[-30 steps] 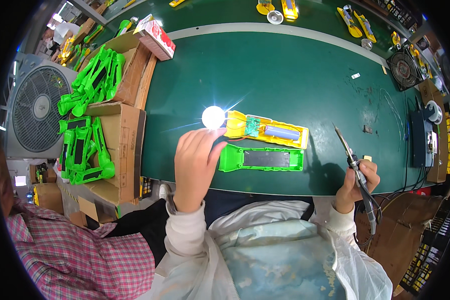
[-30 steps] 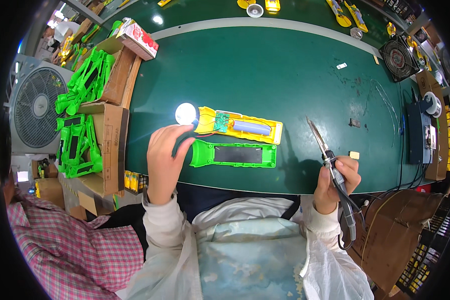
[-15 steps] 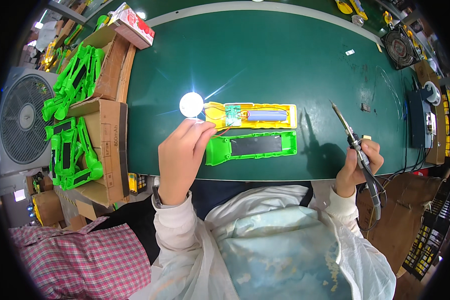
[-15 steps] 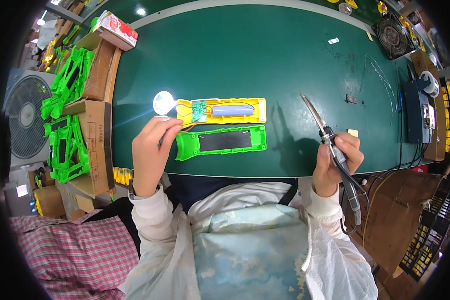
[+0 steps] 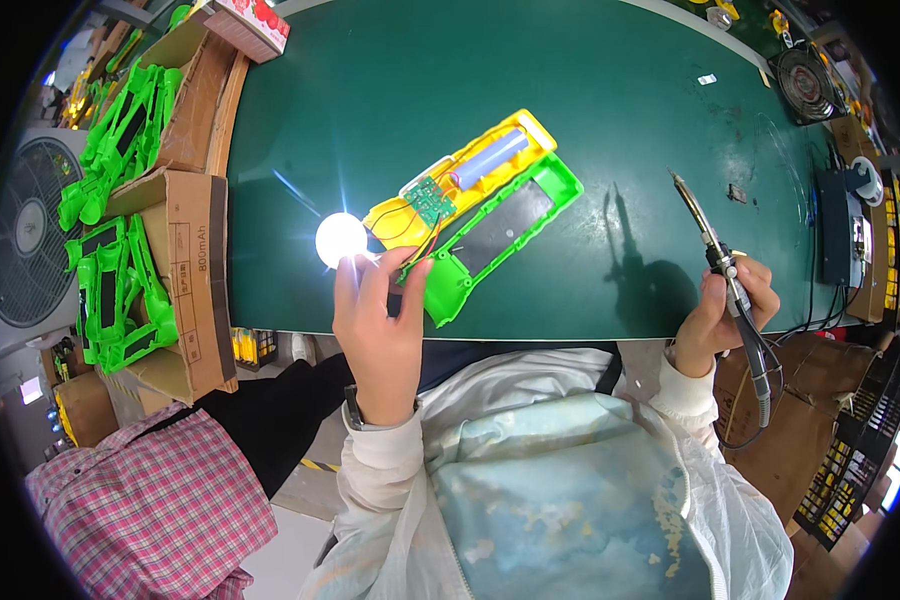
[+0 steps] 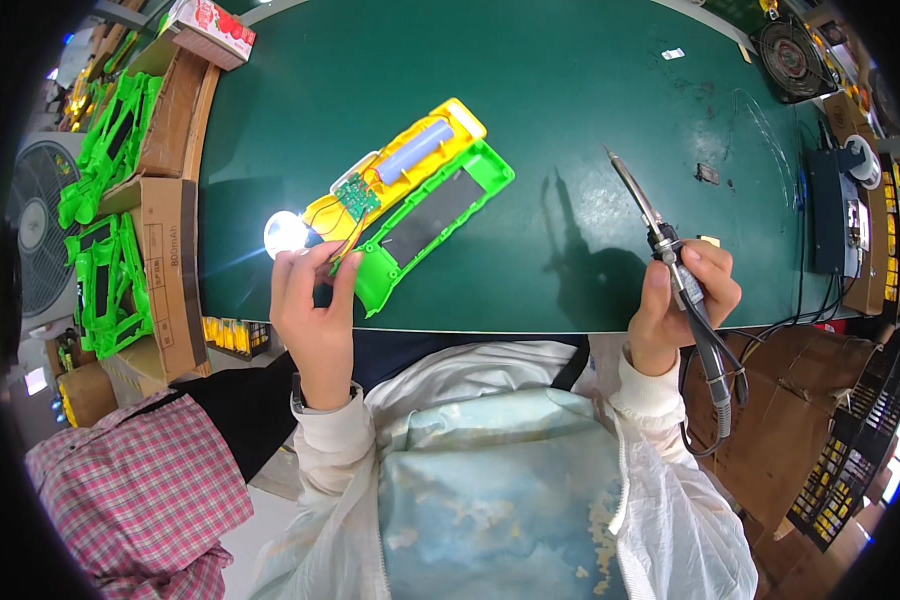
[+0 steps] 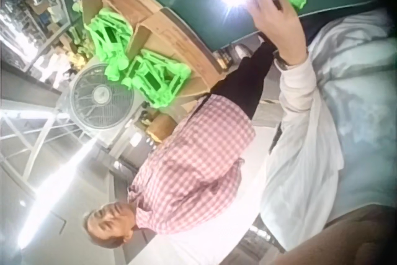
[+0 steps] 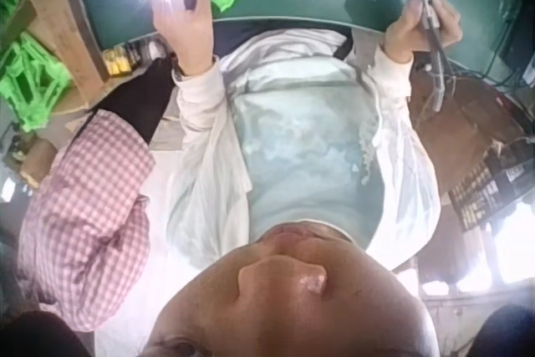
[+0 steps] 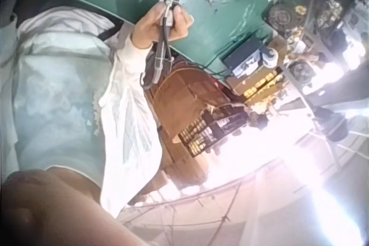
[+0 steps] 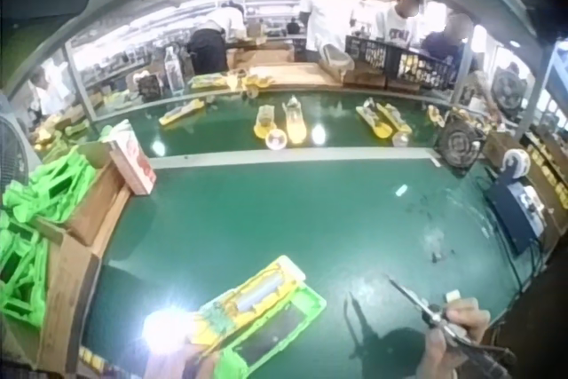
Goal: The person solders wires inside flashlight housings using a soldering iron, presses the casing halves together by hand, and places the assembled flashlight onto a conveyor belt.
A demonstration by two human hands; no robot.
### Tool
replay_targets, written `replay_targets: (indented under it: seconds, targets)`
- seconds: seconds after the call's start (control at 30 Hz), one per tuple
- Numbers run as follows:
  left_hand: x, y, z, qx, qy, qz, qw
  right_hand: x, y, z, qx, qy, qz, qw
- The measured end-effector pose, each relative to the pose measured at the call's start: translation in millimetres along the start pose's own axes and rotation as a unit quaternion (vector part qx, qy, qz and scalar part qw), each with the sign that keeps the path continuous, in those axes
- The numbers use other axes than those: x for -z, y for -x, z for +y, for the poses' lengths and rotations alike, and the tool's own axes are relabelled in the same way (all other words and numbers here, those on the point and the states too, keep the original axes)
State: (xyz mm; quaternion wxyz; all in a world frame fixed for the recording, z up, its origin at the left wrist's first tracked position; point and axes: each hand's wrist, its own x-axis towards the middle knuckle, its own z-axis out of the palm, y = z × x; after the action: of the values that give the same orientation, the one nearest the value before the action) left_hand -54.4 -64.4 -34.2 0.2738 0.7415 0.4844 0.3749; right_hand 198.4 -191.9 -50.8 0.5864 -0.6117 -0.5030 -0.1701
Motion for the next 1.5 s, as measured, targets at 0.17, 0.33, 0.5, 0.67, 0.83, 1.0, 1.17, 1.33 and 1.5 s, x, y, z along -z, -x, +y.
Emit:
replay_targets:
  seconds: [0.17, 0.33, 0.5, 0.67, 0.83, 1.0, 1.17, 1.33, 1.5]
  targets:
    - [6.8, 1.8, -3.8, -0.058, -0.038, 0.015, 0.997, -2.3, 0.8, -0.7, -0.005, -0.001, 0.005, 1.0]
    - [11.4, -2.3, -10.4, -0.082, -0.046, -0.001, 0.996, -2.3, 1.4, 0.6, -0.005, 0.002, 0.009, 1.0]
    - [5.7, -0.5, -11.1, -0.053, -0.004, 0.019, 0.998, 0.3, 5.8, -0.3, -0.031, -0.047, 0.015, 0.998]
    - [15.8, -8.0, -15.4, -0.072, -0.038, -0.019, 0.997, 0.1, 5.5, -0.9, -0.035, -0.05, 0.019, 0.998]
    - [25.8, -10.8, -22.6, -0.073, -0.029, -0.046, 0.996, -0.7, 6.3, -1.5, -0.036, -0.053, 0.025, 0.998]
    - [43.2, -6.2, -9.2, -0.042, -0.039, 0.017, 0.998, -0.6, 5.3, -0.8, -0.034, -0.054, 0.025, 0.998]
    - [38.6, -2.9, 1.2, -0.03, 0.015, 0.075, 0.997, -0.5, 5.0, -1.6, -0.035, -0.053, 0.019, 0.998]
    - [5.8, -14.6, 31.2, -0.135, 0.075, 0.082, 0.985, -0.9, 5.4, 0.6, -0.027, -0.048, 0.025, 0.998]
    - [-30.1, -8.3, 34.0, -0.16, 0.091, 0.022, 0.983, -2.6, 5.2, -1.2, -0.026, -0.046, 0.032, 0.998]
